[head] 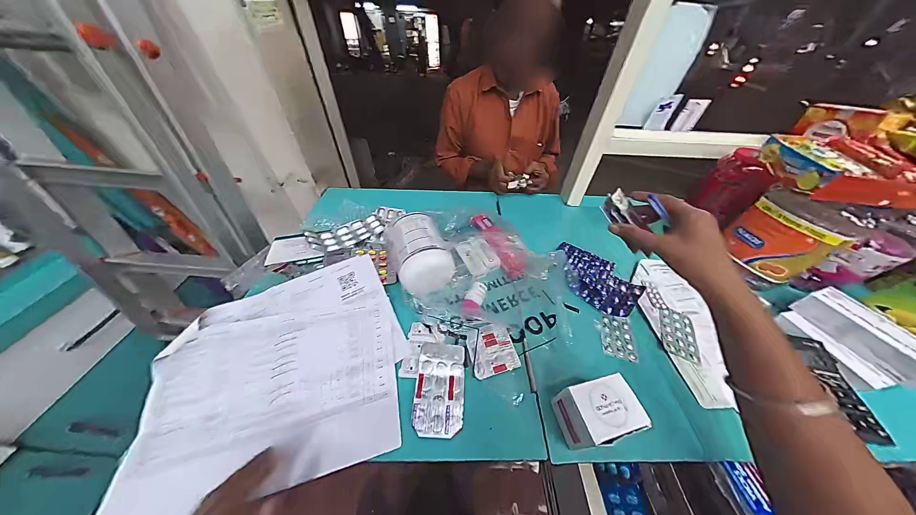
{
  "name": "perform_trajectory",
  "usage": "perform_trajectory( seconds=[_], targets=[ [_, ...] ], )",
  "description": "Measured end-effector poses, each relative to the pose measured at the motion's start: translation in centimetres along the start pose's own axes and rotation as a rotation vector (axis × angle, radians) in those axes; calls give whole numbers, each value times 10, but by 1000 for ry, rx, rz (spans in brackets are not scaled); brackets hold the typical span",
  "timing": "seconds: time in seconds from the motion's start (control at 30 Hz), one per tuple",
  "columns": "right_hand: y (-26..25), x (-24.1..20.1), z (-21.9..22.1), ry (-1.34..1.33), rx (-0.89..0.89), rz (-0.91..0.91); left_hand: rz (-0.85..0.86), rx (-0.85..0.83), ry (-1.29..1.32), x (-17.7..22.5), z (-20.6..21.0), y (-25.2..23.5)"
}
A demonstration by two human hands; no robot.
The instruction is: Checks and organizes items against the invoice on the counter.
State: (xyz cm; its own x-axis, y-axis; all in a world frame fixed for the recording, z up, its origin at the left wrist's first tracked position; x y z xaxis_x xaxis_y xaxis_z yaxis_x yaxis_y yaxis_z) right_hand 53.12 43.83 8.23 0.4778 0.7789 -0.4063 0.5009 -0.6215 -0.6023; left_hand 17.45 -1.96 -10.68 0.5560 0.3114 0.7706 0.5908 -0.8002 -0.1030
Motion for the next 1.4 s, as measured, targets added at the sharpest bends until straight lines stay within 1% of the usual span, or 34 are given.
perform_trajectory(
  seconds=[0.07,0.13,0.2,0.23,0.27,0.37,0.47,0.53,0.63,0.73,0.8,0.87,0.9,0.93,1.0,1.03,1.1,1.2,1.23,1.27,1.33,1.4],
  targets=[
    [23,-68,1,69,-39,-243,47,-146,382,30,40,-2],
    [51,-129,23,80,-97,-424,103,-380,773,64,76,-4],
    [79,-176,58,28,-155,-559,144,-622,1120,88,99,-13],
    [91,-194,76,6,-179,-597,140,-705,1253,94,104,-18],
    [100,-208,94,4,-197,-631,109,-737,1329,98,105,-21],
    [111,-244,139,68,-199,-707,-36,-722,1432,88,87,-29],
    [111,-276,181,104,-202,-767,-181,-735,1549,57,59,-35],
    [107,-298,205,99,-219,-795,-235,-725,1589,35,41,-40],
    [99,-327,239,100,-229,-825,-277,-674,1613,9,15,-52],
    [92,-350,268,124,-217,-840,-370,-641,1580,-6,-14,-66],
    [89,-363,285,130,-239,-847,-462,-615,1590,-16,-31,-75],
    [92,-375,299,109,-292,-810,-529,-581,1579,-28,-43,-77],
    [93,-378,302,80,-327,-757,-550,-541,1545,-34,-47,-76],
    [94,-379,304,38,-355,-680,-547,-507,1482,-40,-51,-74],
    [95,-371,306,-68,-345,-501,-481,-508,1378,-57,-59,-71],
    [95,-364,305,-147,-311,-408,-463,-513,1334,-64,-66,-70],
    [97,-348,306,-367,-184,-220,-428,-522,1243,-73,-82,-69],
    [100,-338,314,-695,57,84,-338,-592,1237,-88,-92,-74],
    [101,-335,318,-762,83,145,-307,-631,1235,-93,-93,-77],
    [101,-332,321,-805,85,177,-274,-671,1231,-97,-93,-81],
    [99,-330,331,-801,67,202,-222,-720,1207,-99,-95,-91],
    [95,-329,346,-776,93,179,-148,-763,1141,-100,-94,-103]
  ],
)
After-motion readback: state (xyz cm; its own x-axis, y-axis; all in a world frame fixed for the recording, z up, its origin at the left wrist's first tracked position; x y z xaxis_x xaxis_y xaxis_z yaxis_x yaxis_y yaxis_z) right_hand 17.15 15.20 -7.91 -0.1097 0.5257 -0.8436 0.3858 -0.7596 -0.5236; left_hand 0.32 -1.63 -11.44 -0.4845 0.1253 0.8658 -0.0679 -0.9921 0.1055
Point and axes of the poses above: each hand's wrist, its own y-axis away from the middle knuckle, its own z-axis out of the palm, x = y × z, the point moved 1 cm from there along -y, towards the middle knuckle, and after that the axes turned 15 degrees about -z, right-handed, at the moved point
